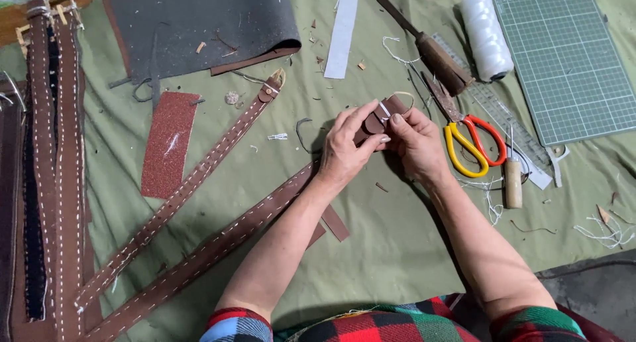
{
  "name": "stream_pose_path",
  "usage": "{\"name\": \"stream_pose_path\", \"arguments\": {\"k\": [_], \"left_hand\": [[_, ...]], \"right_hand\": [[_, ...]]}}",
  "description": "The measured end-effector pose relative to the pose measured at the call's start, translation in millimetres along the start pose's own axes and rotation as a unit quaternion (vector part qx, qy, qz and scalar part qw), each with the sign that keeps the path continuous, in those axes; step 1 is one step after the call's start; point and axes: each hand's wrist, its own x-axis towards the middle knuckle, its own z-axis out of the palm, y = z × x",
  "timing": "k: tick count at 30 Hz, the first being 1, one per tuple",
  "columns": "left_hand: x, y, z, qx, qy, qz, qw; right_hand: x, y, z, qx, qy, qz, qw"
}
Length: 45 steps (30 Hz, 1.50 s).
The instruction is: Attaching a metal buckle and a leather loop to a leather strap and trimming the excess material with scissors.
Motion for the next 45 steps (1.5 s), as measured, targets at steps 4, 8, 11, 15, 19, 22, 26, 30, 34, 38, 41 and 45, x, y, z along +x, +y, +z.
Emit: {"name": "stream_pose_path", "arguments": {"k": [4,8,11,15,19,22,26,30,34,38,41,45], "left_hand": [[1.0,-8.2,3.9,0.005,-0.005,0.0,1.0],[-0.8,-6.9,4.3,0.015,-0.011,0.0,1.0],[-0.9,-14.0,6.7,0.015,-0.006,0.001,1.0],[2.7,-9.4,2.3,-0.024,-0.001,-0.015,1.0],[-1.5,-13.1,4.7,-0.11,0.0,-0.068,0.992],[12.3,-23.4,6.6,-0.164,-0.037,-0.131,0.977],[9.9,-18.4,10.4,-0.162,-0.025,-0.167,0.972],[5.0,-7.5,13.4,-0.141,-0.03,-0.165,0.976],[6.2,4.7,5.9,-0.165,-0.045,-0.15,0.974],[8.2,9.7,2.3,-0.138,-0.06,-0.145,0.978],[4.6,3.7,6.2,-0.137,-0.069,-0.141,0.978],[4.9,11.8,2.4,-0.144,-0.078,-0.139,0.977]], "right_hand": [[-5.9,-6.3,10.5,0.003,-0.005,-0.022,1.0],[-3.7,-0.2,5.6,-0.003,-0.013,-0.019,1.0],[-5.7,-7.1,10.5,-0.005,-0.026,-0.024,0.999],[-2.6,-2.2,4.2,-0.007,-0.032,-0.014,0.999],[-14.4,-13.1,12.8,-0.01,-0.033,0.003,0.999],[-8.7,-21.6,18.3,-0.013,-0.049,-0.008,0.999],[-0.5,-26.1,6.1,-0.041,-0.026,-0.06,0.997],[16.7,-21.7,-18.9,-0.097,-0.021,-0.101,0.99],[7.9,-33.4,-0.4,-0.116,-0.001,-0.111,0.987],[3.8,-42.0,4.7,-0.168,0.004,-0.114,0.979],[-2.6,-50.2,11.6,-0.206,0.002,-0.112,0.972],[-15.1,-69.0,27.1,-0.254,-0.025,-0.109,0.961]]}}
